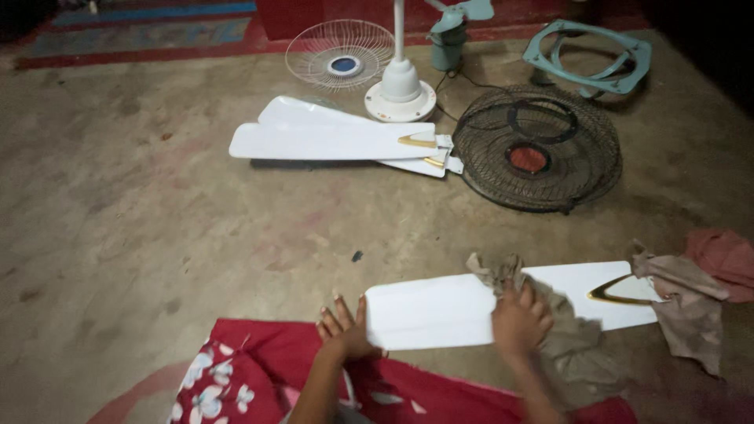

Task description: The person sits on the floor and wipes a white ceiling fan blade with a cloth. They hold the blade steady with one hand and scrub its surface with the other, repeatedly moving the cloth along the blade's length.

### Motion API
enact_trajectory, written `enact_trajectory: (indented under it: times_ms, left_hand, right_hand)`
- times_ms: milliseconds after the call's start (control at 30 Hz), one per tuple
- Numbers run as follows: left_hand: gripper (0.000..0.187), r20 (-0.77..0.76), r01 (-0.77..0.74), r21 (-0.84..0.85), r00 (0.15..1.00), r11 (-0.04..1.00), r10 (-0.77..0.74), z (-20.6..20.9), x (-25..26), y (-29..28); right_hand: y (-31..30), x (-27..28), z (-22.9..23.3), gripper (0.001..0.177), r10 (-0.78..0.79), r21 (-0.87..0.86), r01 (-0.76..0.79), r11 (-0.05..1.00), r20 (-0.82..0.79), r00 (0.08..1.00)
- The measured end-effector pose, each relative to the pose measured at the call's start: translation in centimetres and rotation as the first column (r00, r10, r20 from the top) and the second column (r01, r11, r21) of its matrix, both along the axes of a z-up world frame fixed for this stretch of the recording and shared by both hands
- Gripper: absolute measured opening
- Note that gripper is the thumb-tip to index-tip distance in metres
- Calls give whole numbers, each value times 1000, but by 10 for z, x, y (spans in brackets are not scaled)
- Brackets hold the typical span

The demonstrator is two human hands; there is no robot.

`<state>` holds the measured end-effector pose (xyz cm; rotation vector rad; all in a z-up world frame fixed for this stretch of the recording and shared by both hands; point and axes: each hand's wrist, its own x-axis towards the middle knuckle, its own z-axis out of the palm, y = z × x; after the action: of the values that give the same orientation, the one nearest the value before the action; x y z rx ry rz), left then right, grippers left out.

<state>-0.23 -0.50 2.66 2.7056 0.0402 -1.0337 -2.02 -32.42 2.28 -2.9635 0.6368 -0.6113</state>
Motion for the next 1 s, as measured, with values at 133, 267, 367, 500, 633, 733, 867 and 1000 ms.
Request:
enact_trajectory:
  times_ms: [133, 267, 367, 500, 633, 733, 867, 1000]
  left_hand:
    - [144, -9, -4, -27, 1000, 1000, 4, -8, 1, -2]
    - [128, 29, 54, 29, 998, 998, -54, -13, 1, 3]
    - [142, 26, -13, 12, 1000, 1000, 13, -8, -3, -1]
    - [142, 26, -20, -8, 999, 1000, 20, 5, -5, -2]
    - [144, -30, -18, 0, 999, 1000, 18, -2, -3, -6]
    - [142, -39, -10, 13, 999, 1000, 11, -12, 6, 1]
    - [112, -18, 74, 30, 997, 997, -73, -23, 5, 2]
    - [115, -53, 81, 55, 996, 995, -78, -21, 4, 6]
  right_hand:
    - [107, -5, -24, 45, 31, -182, -76, 980, -238, 971]
    - [163, -24, -13, 39, 643, 129, -636, 761, -19, 765]
    - [100, -27, 6, 39, 707, 286, -685, 670, 36, 706]
    - [-31, -18, 13, 38, 329, -5, -335, 942, -177, 928]
    - [-42, -1, -19, 40, -81, -33, 77, 997, -152, 985]
    - [58, 17, -34, 54, -188, -209, 122, 970, -333, 924]
    - [175, -13, -30, 35, 510, 113, -497, 860, -191, 839]
    - [120, -15, -14, 32, 772, 126, -764, 632, -182, 609]
